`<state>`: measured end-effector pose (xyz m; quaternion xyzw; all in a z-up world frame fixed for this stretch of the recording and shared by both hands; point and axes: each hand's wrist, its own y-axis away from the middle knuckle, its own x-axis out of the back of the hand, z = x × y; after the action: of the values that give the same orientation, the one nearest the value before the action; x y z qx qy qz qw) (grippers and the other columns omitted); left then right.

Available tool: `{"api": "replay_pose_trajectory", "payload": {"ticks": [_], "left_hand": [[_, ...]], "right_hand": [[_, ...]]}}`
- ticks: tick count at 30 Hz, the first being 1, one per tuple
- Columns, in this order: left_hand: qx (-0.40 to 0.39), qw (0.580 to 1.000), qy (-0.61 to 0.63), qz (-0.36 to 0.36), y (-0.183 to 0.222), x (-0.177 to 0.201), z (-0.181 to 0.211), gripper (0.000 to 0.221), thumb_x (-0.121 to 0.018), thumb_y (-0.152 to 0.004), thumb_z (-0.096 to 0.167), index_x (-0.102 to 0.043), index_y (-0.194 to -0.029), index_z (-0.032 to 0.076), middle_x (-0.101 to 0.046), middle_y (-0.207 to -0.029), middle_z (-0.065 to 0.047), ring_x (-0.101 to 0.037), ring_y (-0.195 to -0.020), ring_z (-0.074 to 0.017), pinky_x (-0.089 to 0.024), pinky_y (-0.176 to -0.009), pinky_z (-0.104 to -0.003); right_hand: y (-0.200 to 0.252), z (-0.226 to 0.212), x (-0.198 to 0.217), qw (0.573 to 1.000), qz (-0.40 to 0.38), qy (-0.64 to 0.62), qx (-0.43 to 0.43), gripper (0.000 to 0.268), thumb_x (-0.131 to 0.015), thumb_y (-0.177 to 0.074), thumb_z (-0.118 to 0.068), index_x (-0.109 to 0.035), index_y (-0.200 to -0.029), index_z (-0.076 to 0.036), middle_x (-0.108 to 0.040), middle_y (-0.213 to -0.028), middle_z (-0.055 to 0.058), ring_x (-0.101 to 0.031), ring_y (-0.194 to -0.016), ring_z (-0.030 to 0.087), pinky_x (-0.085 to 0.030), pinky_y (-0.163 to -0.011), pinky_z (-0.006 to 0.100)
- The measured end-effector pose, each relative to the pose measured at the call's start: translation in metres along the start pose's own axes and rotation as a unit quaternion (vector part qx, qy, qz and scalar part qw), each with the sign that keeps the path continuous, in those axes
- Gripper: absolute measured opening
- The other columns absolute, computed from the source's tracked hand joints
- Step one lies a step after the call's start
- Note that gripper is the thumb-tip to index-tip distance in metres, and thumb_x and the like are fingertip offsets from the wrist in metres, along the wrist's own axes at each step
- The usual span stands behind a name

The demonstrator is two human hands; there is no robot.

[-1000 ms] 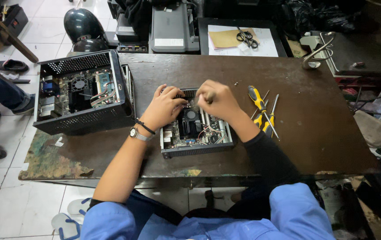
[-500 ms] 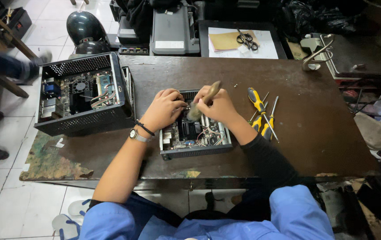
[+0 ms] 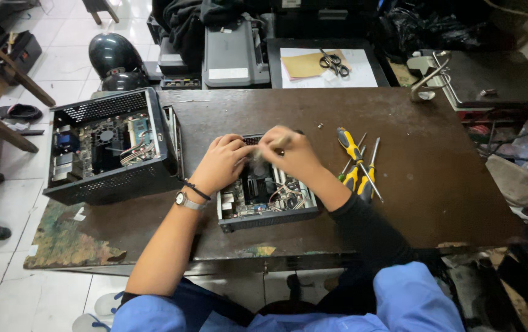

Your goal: The person uses a brush to clean dust from the interior of an open desktop computer case. They repeatedly brush the motherboard, cooling fan, and power supply area while holding the case steady with the other hand.

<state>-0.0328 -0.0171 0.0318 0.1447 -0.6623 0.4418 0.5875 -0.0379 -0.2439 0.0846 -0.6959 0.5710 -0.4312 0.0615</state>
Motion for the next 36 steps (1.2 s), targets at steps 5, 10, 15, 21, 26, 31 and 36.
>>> {"api": "replay_pose_trajectory", "payload": {"ticks": [5, 10, 15, 21, 26, 31, 36], "left_hand": [[-0.011, 1.0, -0.01, 0.011, 0.0, -0.01, -0.007, 0.019, -0.06, -0.092, 0.025, -0.069, -0.109, 0.025, -0.065, -0.106, 0.003, -0.051, -0.129, -0.0186, -0.039, -0.107, -0.042], [-0.018, 1.0, -0.017, 0.019, 0.0, -0.004, -0.002, 0.017, -0.06, -0.092, 0.026, -0.071, -0.105, 0.025, -0.065, -0.104, 0.004, -0.051, -0.129, -0.0173, -0.038, -0.108, -0.041], [-0.014, 0.999, -0.03, 0.022, -0.001, 0.002, 0.004, 0.022, -0.062, -0.093, 0.041, -0.071, -0.106, 0.027, -0.065, -0.107, 0.005, -0.05, -0.13, -0.0152, -0.031, -0.112, -0.044], [-0.055, 0.998, -0.001, 0.002, -0.006, 0.023, 0.017, 0.037, -0.067, -0.088, 0.056, -0.07, -0.11, 0.027, -0.065, -0.115, 0.004, -0.052, -0.13, -0.0167, -0.029, -0.116, -0.048], [-0.075, 0.996, 0.041, -0.027, -0.004, 0.005, 0.007, 0.037, -0.068, -0.089, 0.052, -0.074, -0.11, 0.023, -0.073, -0.104, -0.001, -0.064, -0.116, -0.0185, -0.037, -0.112, -0.044], [-0.121, 0.991, 0.058, 0.01, -0.005, 0.005, 0.002, 0.026, -0.066, -0.091, 0.048, -0.079, -0.099, 0.026, -0.074, -0.096, -0.001, -0.068, -0.105, -0.0199, -0.041, -0.106, -0.045], [-0.123, 0.987, 0.088, 0.054, -0.006, 0.014, 0.008, 0.031, -0.065, -0.095, 0.043, -0.075, -0.076, 0.022, -0.071, -0.093, 0.002, -0.064, -0.109, -0.0199, -0.041, -0.104, -0.045]], "right_hand": [[0.0, 0.004, 0.005, 0.998, -0.044, -0.04, -0.002, 0.014, -0.073, -0.09, -0.023, -0.071, -0.079, -0.015, -0.073, -0.09, 0.001, -0.07, -0.079, 0.022, -0.056, -0.074, 0.033], [0.0, 0.024, 0.008, 0.998, -0.055, -0.034, 0.001, 0.01, -0.072, -0.092, -0.025, -0.074, -0.09, -0.015, -0.072, -0.087, 0.007, -0.069, -0.079, 0.026, -0.055, -0.072, 0.035], [0.001, 0.02, 0.023, 0.992, -0.074, 0.053, -0.087, 0.028, -0.074, -0.09, -0.039, -0.073, -0.086, -0.011, -0.069, -0.073, 0.009, -0.07, -0.074, 0.031, -0.055, -0.071, 0.041], [-0.004, 0.01, 0.025, 0.986, -0.11, -0.022, -0.124, 0.016, -0.081, -0.081, -0.034, -0.077, -0.092, -0.024, -0.069, -0.068, 0.001, -0.063, -0.062, 0.014, -0.051, -0.064, 0.027], [-0.01, 0.038, 0.026, 0.993, -0.006, -0.024, -0.115, 0.013, -0.08, -0.088, -0.034, -0.075, -0.094, -0.024, -0.07, -0.074, 0.001, -0.065, -0.065, 0.016, -0.05, -0.062, 0.026], [-0.012, 0.04, 0.023, 0.993, 0.01, -0.002, -0.114, 0.02, -0.069, -0.099, -0.037, -0.073, -0.092, -0.019, -0.07, -0.073, 0.004, -0.069, -0.068, 0.022, -0.055, -0.066, 0.03], [-0.007, 0.036, 0.016, 0.995, -0.024, 0.068, -0.064, 0.009, -0.076, -0.089, -0.03, -0.072, -0.093, -0.023, -0.071, -0.081, 0.003, -0.069, -0.071, 0.023, -0.056, -0.069, 0.035]]}}
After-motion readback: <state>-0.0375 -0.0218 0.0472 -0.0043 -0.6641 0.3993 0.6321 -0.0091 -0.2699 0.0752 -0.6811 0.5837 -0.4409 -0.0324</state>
